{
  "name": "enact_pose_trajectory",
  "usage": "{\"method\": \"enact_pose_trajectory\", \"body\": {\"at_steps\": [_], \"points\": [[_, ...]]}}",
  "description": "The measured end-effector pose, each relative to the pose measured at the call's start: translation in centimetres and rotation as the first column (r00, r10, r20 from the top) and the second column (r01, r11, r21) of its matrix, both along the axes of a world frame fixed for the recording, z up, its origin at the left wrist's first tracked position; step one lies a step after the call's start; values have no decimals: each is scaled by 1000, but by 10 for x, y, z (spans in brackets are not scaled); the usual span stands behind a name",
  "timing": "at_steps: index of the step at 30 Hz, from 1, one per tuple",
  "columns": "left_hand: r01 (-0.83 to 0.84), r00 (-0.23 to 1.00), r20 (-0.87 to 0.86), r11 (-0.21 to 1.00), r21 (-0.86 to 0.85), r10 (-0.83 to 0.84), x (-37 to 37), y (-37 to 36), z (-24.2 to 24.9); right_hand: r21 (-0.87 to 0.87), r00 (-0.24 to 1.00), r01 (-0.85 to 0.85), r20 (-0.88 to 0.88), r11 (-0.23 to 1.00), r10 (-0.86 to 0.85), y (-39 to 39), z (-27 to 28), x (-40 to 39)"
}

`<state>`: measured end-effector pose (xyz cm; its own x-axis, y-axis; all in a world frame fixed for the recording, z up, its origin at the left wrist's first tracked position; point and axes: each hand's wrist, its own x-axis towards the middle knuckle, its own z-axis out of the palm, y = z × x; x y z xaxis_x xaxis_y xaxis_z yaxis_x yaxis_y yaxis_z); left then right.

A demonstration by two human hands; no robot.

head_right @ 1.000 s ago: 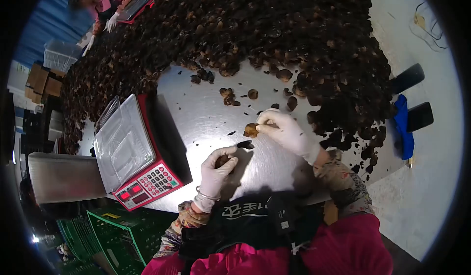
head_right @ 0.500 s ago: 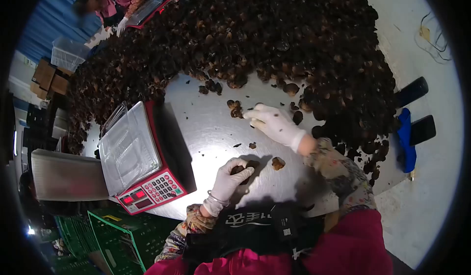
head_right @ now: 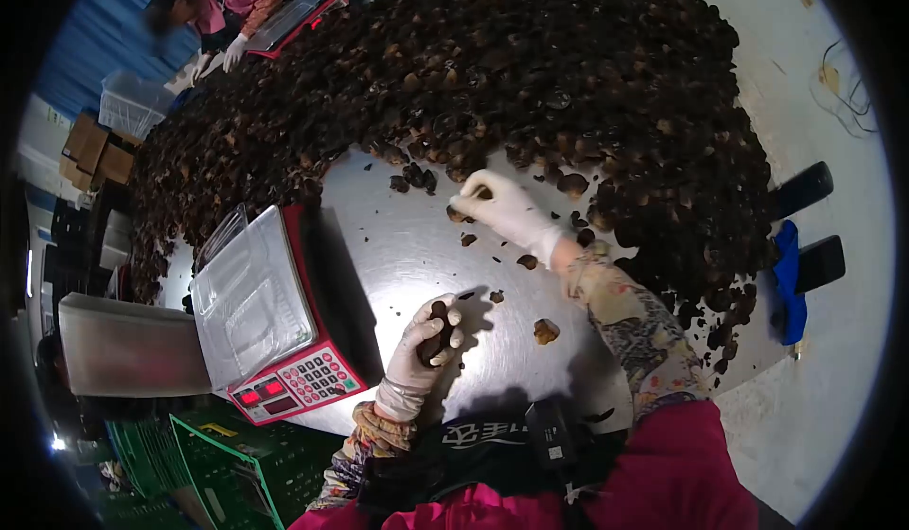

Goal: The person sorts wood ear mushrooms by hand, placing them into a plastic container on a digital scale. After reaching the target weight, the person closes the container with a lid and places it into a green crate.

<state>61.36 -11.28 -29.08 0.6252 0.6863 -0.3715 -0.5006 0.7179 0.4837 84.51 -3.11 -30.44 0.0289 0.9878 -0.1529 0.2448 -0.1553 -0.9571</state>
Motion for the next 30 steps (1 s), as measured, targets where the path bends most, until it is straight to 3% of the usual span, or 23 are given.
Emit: {"method": "enact_pose_trajectory", "body": {"at_steps": [1,2,4,5,6,7,8,10,11,12,14,15,16,19,21,23,25,27,30], "points": [[11,1000,-21,1000,-11,-11,-1,-1,-6,181,935,2,349,983,-66,0,-1,-11],[21,999,-41,1000,-23,-22,0,-2,-9,224,835,-53,545,973,-80,1,-7,-20],[29,997,-71,999,26,-27,0,-3,-5,211,771,-124,636,970,-40,7,-10,-21],[-14,998,-60,1000,2,14,-2,-3,-5,209,770,-118,637,971,-44,8,-7,-14],[-62,997,-49,998,-24,61,-4,-3,-4,108,926,-54,377,993,10,5,13,-5],[-79,996,-44,993,-83,75,-6,-3,-1,-10,997,-26,79,1000,27,0,34,4],[-80,996,-37,993,-85,77,-8,-3,-4,-125,994,23,-101,992,-36,-7,50,16],[-59,998,5,983,-176,61,-10,-2,-12,-96,992,53,-106,994,-63,-19,38,42],[12,996,89,977,-211,7,-9,-1,-9,14,996,24,82,1000,-25,-24,26,47],[23,996,94,977,-211,-3,-5,-2,-8,355,956,-20,279,935,-86,-29,3,46],[-5,1000,18,965,-262,10,7,-5,-7,315,770,-197,636,928,-53,-40,-10,45],[45,997,74,973,-228,-29,7,-5,-16,148,726,-175,687,973,26,-47,-5,35],[64,996,81,972,-226,-47,9,-6,-15,107,747,-142,663,984,36,-50,-5,31],[54,997,-52,989,-137,-62,9,-8,-4,223,814,-39,573,974,-99,-63,9,35],[58,996,-70,996,-69,-63,4,-9,-8,401,836,103,461,910,-298,-70,11,57],[44,993,-110,999,-22,-47,2,-14,-9,328,724,192,589,925,-359,-66,6,90],[44,999,30,986,-162,-40,7,-18,-9,321,671,222,635,921,-383,-55,-8,108],[75,997,13,981,-181,-74,10,-22,-9,22,419,26,907,999,-31,-51,-5,112],[72,995,-64,987,-142,-82,5,-22,-7,59,438,-89,899,994,-15,-57,10,112]]}}
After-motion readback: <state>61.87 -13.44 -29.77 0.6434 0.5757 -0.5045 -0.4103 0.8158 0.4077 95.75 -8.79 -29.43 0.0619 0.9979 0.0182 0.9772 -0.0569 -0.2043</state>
